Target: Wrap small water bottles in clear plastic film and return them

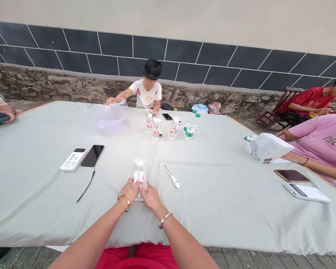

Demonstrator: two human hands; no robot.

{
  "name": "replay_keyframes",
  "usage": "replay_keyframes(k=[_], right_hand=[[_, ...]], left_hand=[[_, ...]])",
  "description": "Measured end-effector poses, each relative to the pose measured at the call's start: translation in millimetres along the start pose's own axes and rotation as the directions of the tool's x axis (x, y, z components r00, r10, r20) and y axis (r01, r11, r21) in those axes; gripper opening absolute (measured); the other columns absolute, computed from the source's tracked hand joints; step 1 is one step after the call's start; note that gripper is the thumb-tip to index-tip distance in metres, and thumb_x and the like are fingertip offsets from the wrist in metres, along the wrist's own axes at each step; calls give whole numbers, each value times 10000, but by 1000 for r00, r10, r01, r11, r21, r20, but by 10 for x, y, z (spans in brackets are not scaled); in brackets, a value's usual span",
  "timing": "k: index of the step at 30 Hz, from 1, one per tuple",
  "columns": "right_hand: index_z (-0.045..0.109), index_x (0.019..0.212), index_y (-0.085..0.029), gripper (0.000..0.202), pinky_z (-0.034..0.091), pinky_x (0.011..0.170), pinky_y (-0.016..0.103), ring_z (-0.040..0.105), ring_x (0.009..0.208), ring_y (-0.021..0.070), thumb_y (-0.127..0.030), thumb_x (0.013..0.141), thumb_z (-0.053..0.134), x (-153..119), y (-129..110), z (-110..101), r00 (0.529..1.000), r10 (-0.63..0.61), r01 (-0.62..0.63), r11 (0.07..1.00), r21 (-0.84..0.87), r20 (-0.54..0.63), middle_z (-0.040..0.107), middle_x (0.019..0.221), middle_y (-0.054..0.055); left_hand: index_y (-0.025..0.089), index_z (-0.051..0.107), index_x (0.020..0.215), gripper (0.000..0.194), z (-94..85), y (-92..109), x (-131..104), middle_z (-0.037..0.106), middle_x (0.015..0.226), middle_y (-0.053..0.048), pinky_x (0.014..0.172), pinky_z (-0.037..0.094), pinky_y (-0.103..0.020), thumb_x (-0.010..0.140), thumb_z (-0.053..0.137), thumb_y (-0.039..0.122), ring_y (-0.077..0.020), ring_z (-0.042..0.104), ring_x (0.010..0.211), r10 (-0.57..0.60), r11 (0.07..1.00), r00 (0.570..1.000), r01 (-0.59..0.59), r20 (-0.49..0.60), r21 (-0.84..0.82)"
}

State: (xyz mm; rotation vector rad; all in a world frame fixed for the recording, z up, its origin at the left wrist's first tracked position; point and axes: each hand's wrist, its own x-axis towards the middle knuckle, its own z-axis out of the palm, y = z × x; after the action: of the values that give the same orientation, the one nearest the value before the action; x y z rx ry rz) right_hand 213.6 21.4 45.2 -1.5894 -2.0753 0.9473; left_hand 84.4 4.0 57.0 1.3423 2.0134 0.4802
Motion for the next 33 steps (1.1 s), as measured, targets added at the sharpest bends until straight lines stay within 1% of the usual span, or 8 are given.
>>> replay_keyframes(k=[4,8,11,15,19,26,29,33], right_hand=[[690,908,-337,423,499,650,398,674,786,300,-612,862,372,34,43,-293,999,46,-46,988,-148,-8,711,766,35],[593,1188,-200,404,445,845,415,587,1060,315,-406,904,394,220,327,-742,958,161,-226,933,-279,-239,642,1105,151],[567,1196,-129,393,413,883,395,531,1130,321,-314,853,525,354,545,-913,937,217,-313,868,-386,-272,592,1162,199],[612,1007,-135,231,427,770,328,601,958,255,-231,900,431,395,572,-869,959,209,-268,893,-363,-194,646,987,152],[582,1079,-204,261,432,648,277,626,764,193,-325,932,404,395,279,-796,984,130,-159,944,-288,-118,679,883,61],[646,1104,-240,279,435,725,288,637,898,219,-270,867,501,483,-241,-791,994,-16,-13,963,-268,-105,698,1017,55],[678,1056,-257,269,448,722,290,644,875,215,-265,852,504,240,-194,-804,996,-59,39,965,-261,-68,707,1025,39],[688,1052,-269,284,469,809,324,639,912,223,-326,844,503,-352,48,-879,996,-94,93,988,-123,2,710,1032,30]], left_hand=[[173,461,1228,537,-4,44,8,671,1134,-142,769,451,-341,929,202,537,-262,644,1004,-69,996,997,67,38,54],[182,472,1222,556,-13,40,-6,673,1124,-140,761,447,-345,919,207,567,-265,642,996,-35,996,999,32,39,78],[185,483,1208,560,-17,19,-13,687,1066,-127,736,443,-337,923,187,565,-263,648,965,-22,996,999,19,37,88],[189,494,1202,574,-23,-28,4,699,986,-102,713,441,-328,927,161,568,-258,650,940,-6,996,999,3,35,89],[194,486,1229,583,-19,-78,28,701,998,-89,738,441,-319,926,162,573,-246,648,953,17,996,1000,-19,23,86],[195,489,1226,563,-16,-76,13,701,1038,-97,769,436,-324,940,154,545,-248,644,986,20,995,1000,-21,9,95],[195,503,1193,556,-15,-46,-1,700,1039,-105,749,437,-331,936,163,552,-258,644,986,10,995,1000,-11,13,95],[201,518,1137,558,-15,-11,-6,701,1002,-113,696,436,-343,920,172,581,-280,652,943,-1,996,999,-2,35,92]])
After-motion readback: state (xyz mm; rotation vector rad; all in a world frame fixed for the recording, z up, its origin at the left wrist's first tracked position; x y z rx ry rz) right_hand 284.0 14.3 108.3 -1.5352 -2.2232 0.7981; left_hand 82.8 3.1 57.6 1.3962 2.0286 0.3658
